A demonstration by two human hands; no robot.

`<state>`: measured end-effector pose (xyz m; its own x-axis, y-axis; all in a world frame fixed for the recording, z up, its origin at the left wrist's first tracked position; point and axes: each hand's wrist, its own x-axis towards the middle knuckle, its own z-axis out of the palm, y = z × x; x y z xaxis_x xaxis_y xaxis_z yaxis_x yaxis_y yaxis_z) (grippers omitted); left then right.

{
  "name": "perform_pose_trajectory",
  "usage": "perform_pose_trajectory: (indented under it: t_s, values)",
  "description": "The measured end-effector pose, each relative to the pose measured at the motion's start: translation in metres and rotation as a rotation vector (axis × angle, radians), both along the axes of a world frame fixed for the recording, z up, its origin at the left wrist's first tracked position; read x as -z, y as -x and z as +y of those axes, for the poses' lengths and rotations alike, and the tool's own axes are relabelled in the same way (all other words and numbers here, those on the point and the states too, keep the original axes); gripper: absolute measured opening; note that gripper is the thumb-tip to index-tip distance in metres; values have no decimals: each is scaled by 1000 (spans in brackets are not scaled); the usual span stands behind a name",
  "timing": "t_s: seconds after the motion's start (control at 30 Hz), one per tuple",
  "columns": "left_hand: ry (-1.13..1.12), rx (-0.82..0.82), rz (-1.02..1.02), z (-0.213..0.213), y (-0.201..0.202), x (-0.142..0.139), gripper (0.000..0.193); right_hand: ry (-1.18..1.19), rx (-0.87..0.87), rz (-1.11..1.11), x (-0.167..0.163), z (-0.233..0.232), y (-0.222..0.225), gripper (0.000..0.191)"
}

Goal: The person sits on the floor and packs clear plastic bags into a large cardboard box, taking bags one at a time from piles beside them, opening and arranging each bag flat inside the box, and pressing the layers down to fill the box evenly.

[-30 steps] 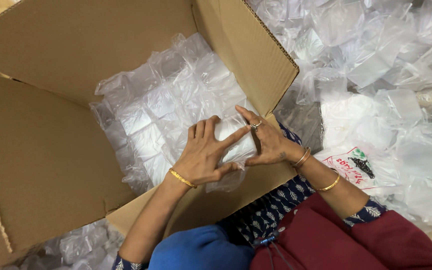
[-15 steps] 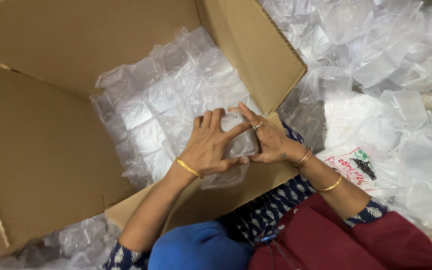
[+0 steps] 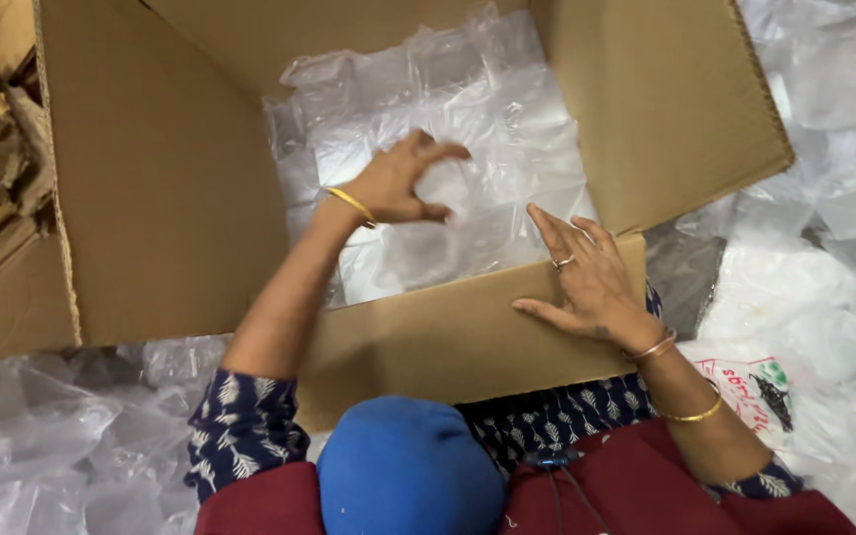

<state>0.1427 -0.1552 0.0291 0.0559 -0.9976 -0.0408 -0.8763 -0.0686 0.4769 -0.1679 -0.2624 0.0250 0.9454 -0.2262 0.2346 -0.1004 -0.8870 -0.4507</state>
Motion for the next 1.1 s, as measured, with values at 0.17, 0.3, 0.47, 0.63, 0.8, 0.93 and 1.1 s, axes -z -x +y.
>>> perform_pose_trajectory:
  t_s: [0.17, 0.3, 0.47, 0.63, 0.8, 0.93, 1.1]
  values:
    - [-131, 2, -15, -7, 19, 52, 87, 68, -36, 6, -6, 2, 1, 100]
    - [-48, -87, -11, 1, 12, 41, 94, -15, -24, 88, -9, -2, -1, 97]
    - [-10, -56, -57, 14, 28, 26, 105, -164, 22, 83, -13, -21, -21, 83]
    - [-172, 56, -311, 17, 48, 34, 119, -226, 49, 306, -13, -25, -50, 81]
    - [-45, 30, -416, 17, 54, 39, 110, -241, 88, 359, -12, -21, -53, 81]
    - [-71, 42, -276, 16, 51, 34, 116, -253, 39, 357, -4, -30, -58, 90]
    - [218, 24, 383, 15, 37, 25, 107, -485, -106, 270, 16, -50, -91, 130]
